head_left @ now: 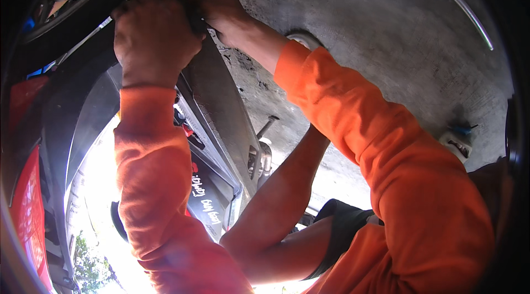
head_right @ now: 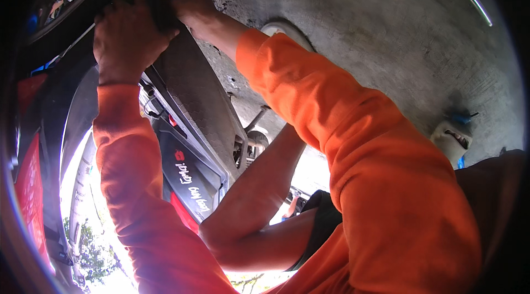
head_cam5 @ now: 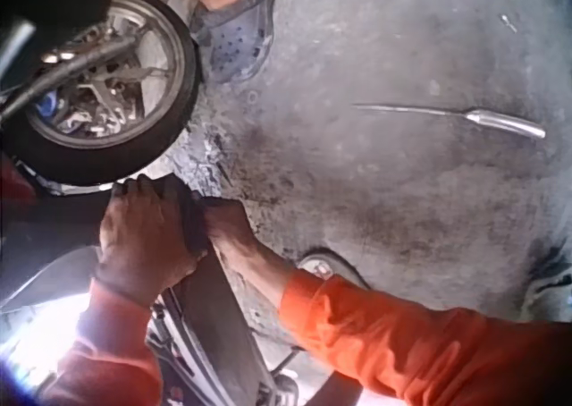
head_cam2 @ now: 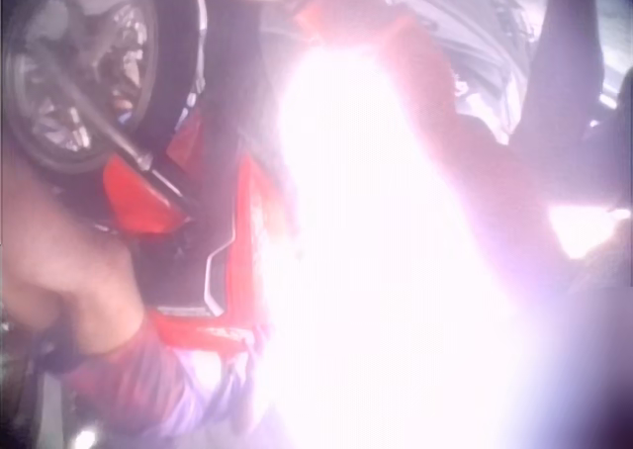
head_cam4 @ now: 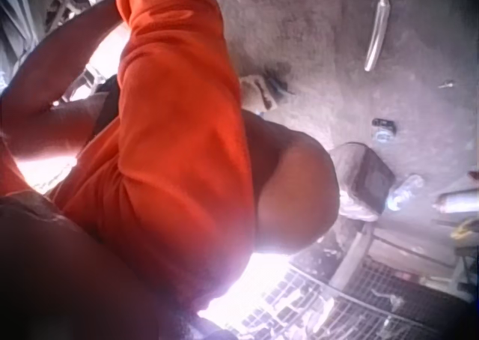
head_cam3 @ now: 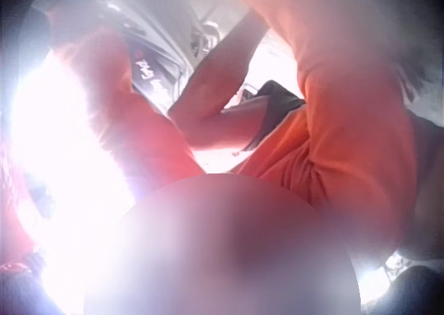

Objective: The person aligns and secures the rear side panel of a red motorcycle, repeatedly pressing and adjusting the panel edges. They use a metal tool to pry and fit the panel near the rear wheel and under the seat, then reposition and press the panel into place.

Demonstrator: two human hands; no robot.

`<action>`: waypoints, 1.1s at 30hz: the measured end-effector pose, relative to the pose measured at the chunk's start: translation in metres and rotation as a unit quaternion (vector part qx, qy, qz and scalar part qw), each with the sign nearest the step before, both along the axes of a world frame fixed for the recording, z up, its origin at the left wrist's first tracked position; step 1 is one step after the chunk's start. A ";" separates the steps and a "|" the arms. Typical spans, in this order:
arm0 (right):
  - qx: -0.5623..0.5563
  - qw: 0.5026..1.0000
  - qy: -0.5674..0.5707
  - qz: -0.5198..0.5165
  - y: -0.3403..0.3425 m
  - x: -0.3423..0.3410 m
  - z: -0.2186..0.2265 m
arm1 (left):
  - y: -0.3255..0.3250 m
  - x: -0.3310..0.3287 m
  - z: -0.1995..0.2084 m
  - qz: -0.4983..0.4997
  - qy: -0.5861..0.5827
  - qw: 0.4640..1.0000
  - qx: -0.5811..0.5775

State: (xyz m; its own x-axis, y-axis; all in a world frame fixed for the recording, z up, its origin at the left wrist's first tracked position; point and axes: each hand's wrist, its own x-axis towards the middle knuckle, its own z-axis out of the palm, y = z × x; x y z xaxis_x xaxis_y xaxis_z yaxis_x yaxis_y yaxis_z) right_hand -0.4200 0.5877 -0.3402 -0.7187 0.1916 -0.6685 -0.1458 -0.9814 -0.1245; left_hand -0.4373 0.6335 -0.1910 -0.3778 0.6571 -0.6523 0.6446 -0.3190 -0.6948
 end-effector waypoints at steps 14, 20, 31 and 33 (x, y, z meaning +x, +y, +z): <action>-0.008 0.973 0.224 0.048 0.005 0.023 -0.031 | 0.010 0.003 0.002 0.033 -0.010 0.999 -0.007; 0.035 0.950 0.311 0.026 0.001 0.001 -0.058 | 0.010 0.005 0.000 0.035 0.015 0.999 -0.022; -0.181 0.922 0.334 -0.073 -0.020 -0.001 -0.053 | 0.008 0.006 0.004 0.043 0.017 0.999 -0.030; -0.207 0.916 0.332 -0.091 -0.023 -0.001 -0.052 | 0.007 0.007 0.004 0.045 0.008 0.999 -0.022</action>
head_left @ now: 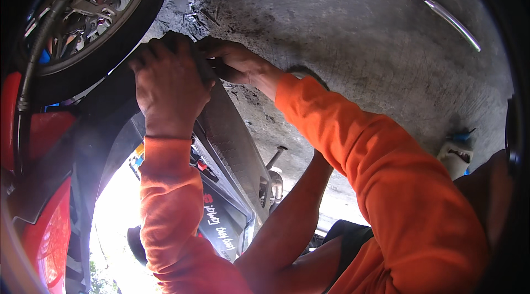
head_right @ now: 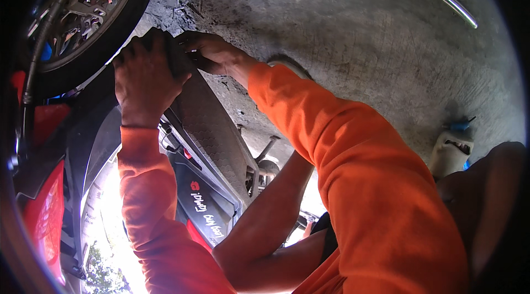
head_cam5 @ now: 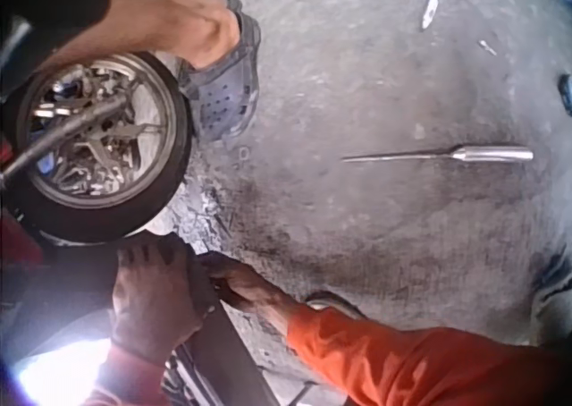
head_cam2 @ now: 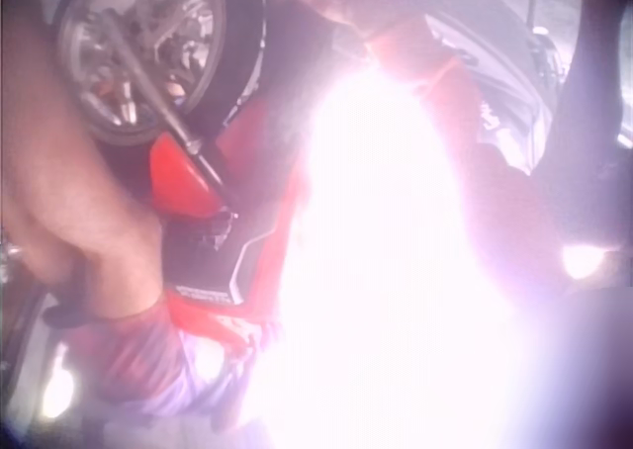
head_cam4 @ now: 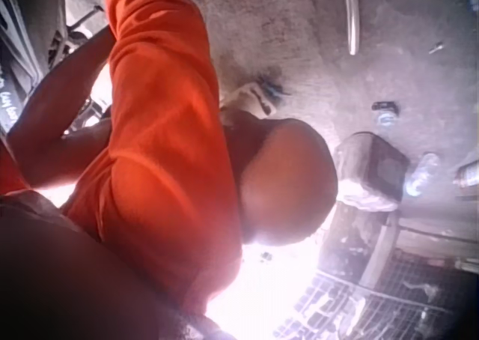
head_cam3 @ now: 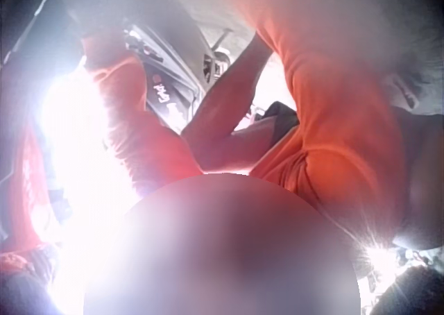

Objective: The person aligns and secures the rear side panel of a red motorcycle, repeatedly pressing and adjusting the panel edges. They use a metal tool to pry and fit the panel near the rear wheel and under the seat, then reposition and press the panel into place.

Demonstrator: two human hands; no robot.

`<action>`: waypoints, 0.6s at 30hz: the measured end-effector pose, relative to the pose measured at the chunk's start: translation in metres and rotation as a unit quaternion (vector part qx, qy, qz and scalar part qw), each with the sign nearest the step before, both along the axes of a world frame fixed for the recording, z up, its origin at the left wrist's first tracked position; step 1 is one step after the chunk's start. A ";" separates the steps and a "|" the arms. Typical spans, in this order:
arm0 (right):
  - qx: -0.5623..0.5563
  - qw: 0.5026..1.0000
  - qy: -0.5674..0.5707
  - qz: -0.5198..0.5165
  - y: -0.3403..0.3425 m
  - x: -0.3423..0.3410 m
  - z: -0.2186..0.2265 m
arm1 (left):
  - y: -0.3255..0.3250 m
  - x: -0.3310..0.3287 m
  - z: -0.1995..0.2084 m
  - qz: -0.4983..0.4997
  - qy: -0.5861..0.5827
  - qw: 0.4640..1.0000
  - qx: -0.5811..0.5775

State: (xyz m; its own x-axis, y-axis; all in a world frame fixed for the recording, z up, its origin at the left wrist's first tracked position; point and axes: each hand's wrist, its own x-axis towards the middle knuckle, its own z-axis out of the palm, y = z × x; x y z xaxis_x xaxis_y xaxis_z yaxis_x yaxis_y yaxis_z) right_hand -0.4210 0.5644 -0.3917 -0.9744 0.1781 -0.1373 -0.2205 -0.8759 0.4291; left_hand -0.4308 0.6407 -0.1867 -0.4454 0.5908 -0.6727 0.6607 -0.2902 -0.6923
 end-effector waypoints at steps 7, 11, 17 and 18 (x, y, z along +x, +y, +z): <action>-0.069 0.997 -0.043 -0.002 -0.008 -0.005 0.010 | -0.001 0.001 0.001 -0.022 0.008 1.000 0.005; -0.071 0.997 -0.024 0.012 -0.002 0.002 0.013 | 0.002 0.000 0.001 -0.001 0.001 1.000 0.005; 0.151 0.987 0.012 0.060 0.024 0.007 -0.006 | -0.016 0.026 0.029 -0.030 -0.225 0.950 0.216; 0.176 0.981 0.007 0.081 0.028 0.006 -0.009 | -0.027 0.036 0.038 -0.024 -0.261 0.933 0.245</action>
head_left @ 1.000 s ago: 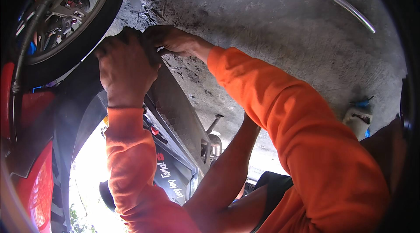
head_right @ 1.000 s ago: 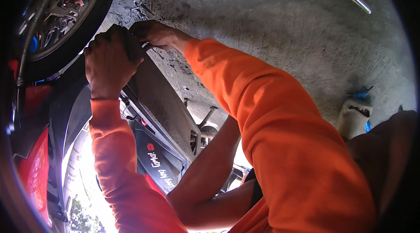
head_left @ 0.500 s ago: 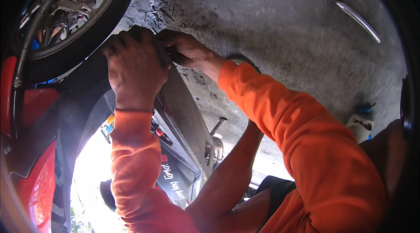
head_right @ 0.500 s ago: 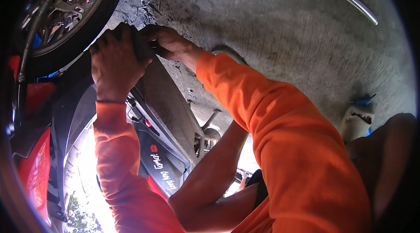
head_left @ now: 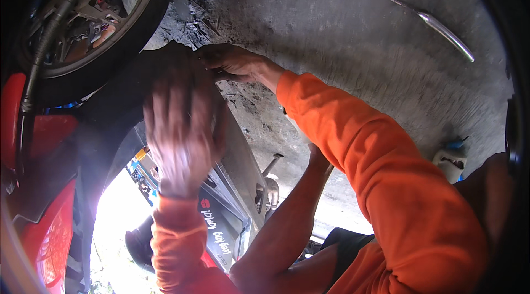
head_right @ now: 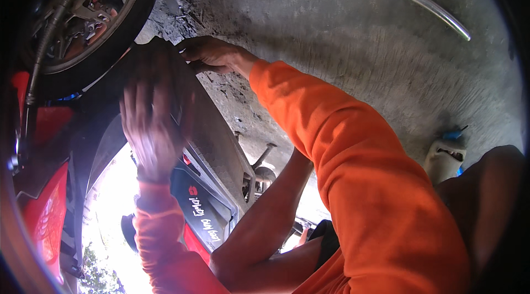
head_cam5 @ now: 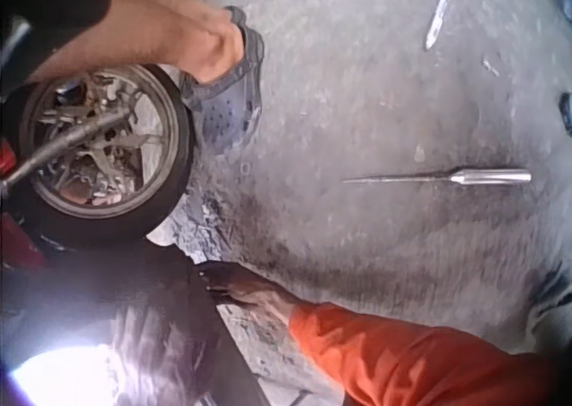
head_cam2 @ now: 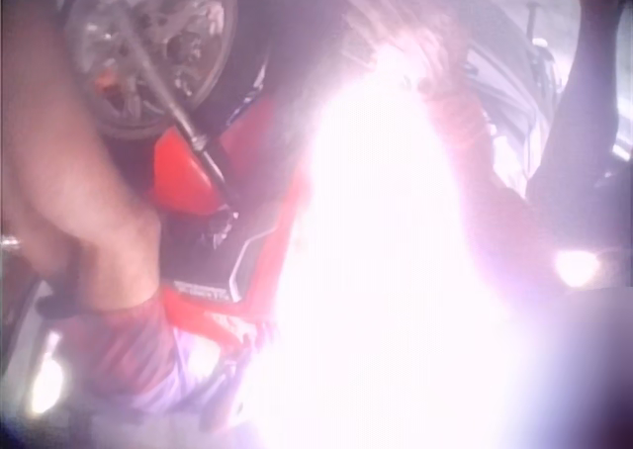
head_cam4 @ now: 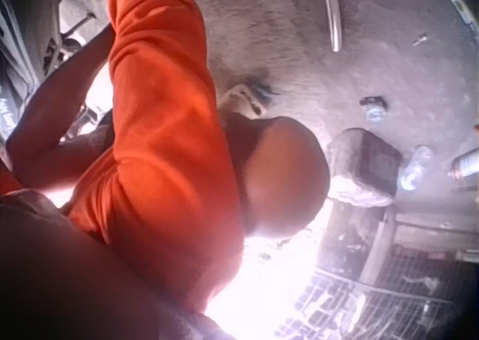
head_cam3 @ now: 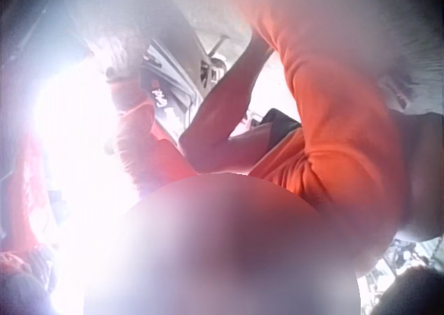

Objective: The person aligns and secures the rear side panel of a red motorcycle, repeatedly pressing and adjusting the panel edges. They use a metal tool to pry and fit the panel near the rear wheel and under the seat, then reposition and press the panel into place.

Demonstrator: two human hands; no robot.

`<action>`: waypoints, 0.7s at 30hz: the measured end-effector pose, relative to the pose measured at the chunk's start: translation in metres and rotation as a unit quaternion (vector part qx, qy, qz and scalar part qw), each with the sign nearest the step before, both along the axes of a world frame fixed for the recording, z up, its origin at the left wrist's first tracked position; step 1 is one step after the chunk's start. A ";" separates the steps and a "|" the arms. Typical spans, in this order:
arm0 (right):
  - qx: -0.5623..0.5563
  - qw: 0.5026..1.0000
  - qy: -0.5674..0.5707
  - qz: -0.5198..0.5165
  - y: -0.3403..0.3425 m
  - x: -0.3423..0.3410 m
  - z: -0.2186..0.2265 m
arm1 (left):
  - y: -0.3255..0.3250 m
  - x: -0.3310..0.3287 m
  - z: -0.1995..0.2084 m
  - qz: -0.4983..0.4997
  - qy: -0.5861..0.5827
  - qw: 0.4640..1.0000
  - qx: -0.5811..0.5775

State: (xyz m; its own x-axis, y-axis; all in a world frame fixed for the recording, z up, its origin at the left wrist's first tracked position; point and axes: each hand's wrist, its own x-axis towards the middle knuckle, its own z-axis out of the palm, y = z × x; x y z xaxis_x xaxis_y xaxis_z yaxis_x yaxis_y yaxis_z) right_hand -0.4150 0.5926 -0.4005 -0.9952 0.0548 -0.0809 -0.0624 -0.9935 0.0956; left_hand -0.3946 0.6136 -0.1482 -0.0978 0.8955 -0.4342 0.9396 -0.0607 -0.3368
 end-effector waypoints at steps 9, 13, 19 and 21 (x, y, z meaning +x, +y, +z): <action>-0.004 0.995 -0.086 -0.046 0.003 0.009 0.018 | -0.112 0.049 0.074 0.215 -0.086 0.972 0.033; -0.063 0.980 -0.168 -0.084 -0.016 0.019 0.030 | -0.151 0.065 0.076 0.278 -0.049 0.959 0.028; 0.091 0.978 -0.187 -0.034 0.001 0.012 0.034 | -0.195 0.085 0.030 0.324 -0.021 0.942 0.086; 0.088 0.976 -0.199 -0.002 0.007 0.010 0.040 | -0.206 0.087 0.013 0.359 -0.038 0.924 0.130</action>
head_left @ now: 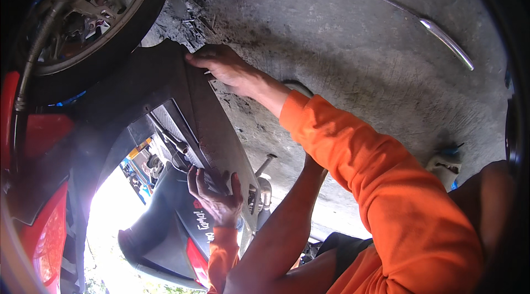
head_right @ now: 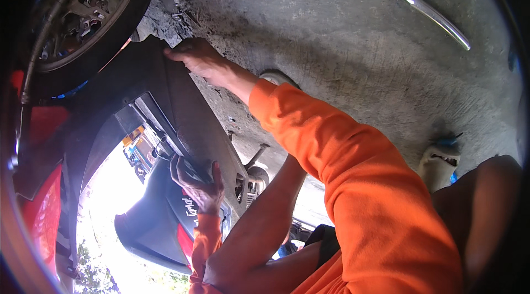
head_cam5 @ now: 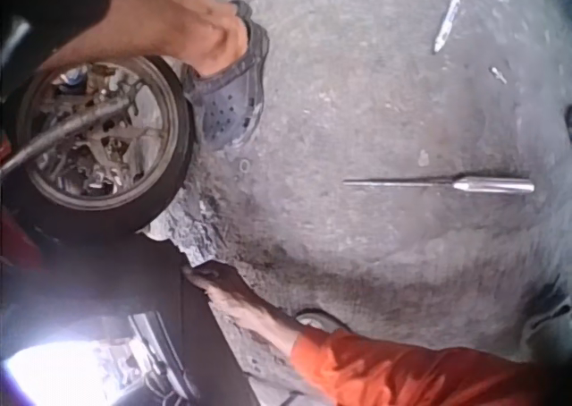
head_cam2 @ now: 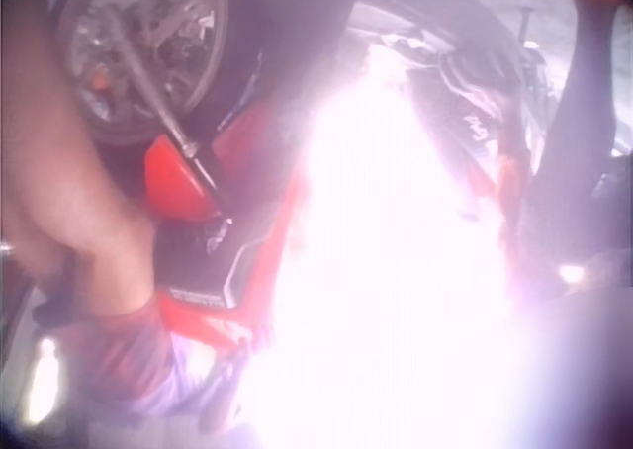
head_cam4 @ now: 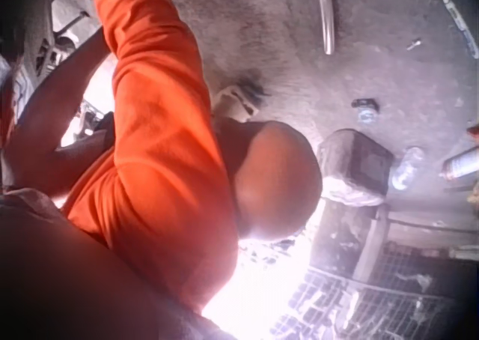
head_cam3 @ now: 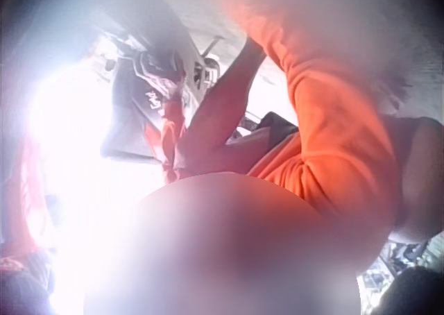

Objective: The person aligns and secures the rear side panel of a red motorcycle, repeatedly pressing and adjusting the panel edges. They use a metal tool to pry and fit the panel near the rear wheel and under the seat, then reposition and press the panel into place.

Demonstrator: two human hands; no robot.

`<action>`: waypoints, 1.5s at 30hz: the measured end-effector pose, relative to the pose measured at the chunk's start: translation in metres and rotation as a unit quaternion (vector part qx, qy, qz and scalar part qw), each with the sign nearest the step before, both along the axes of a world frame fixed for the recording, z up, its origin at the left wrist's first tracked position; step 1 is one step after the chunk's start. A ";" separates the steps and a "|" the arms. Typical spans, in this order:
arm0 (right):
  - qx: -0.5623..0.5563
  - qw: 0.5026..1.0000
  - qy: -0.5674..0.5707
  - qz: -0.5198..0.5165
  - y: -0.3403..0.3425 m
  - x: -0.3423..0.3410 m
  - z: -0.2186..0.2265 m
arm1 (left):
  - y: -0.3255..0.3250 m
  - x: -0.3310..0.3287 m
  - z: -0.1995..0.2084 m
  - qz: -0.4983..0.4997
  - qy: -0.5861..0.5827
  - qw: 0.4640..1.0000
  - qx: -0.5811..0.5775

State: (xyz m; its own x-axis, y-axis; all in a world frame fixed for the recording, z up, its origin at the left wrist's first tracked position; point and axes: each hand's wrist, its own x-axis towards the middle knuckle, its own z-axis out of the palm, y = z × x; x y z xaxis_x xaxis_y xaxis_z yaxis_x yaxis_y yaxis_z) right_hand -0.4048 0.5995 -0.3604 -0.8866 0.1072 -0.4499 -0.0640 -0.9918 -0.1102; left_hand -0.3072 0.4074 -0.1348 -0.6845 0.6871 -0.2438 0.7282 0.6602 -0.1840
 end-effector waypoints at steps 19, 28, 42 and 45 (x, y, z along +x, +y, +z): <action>-0.133 0.991 0.019 0.023 0.019 0.007 0.013 | -0.016 0.002 -0.017 -0.025 0.068 0.996 0.052; -0.166 0.986 -0.007 -0.020 0.007 -0.004 0.015 | -0.017 0.002 -0.018 -0.035 0.072 0.995 0.062; -0.111 0.992 -0.006 -0.060 0.007 -0.019 0.014 | -0.018 0.003 -0.018 -0.027 0.078 0.995 0.052; 0.003 0.997 -0.021 -0.071 0.004 -0.027 0.007 | -0.018 0.002 -0.018 -0.032 0.079 0.995 0.054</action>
State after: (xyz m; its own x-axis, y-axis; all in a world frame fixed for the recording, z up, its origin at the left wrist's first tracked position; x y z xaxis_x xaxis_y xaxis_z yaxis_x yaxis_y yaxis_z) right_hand -0.4322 0.6036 -0.3529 -0.8433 0.2325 -0.4846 -0.1985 -0.9726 -0.1213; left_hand -0.3048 0.3895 -0.1526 -0.6625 0.7467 -0.0595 0.7369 0.6354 -0.2306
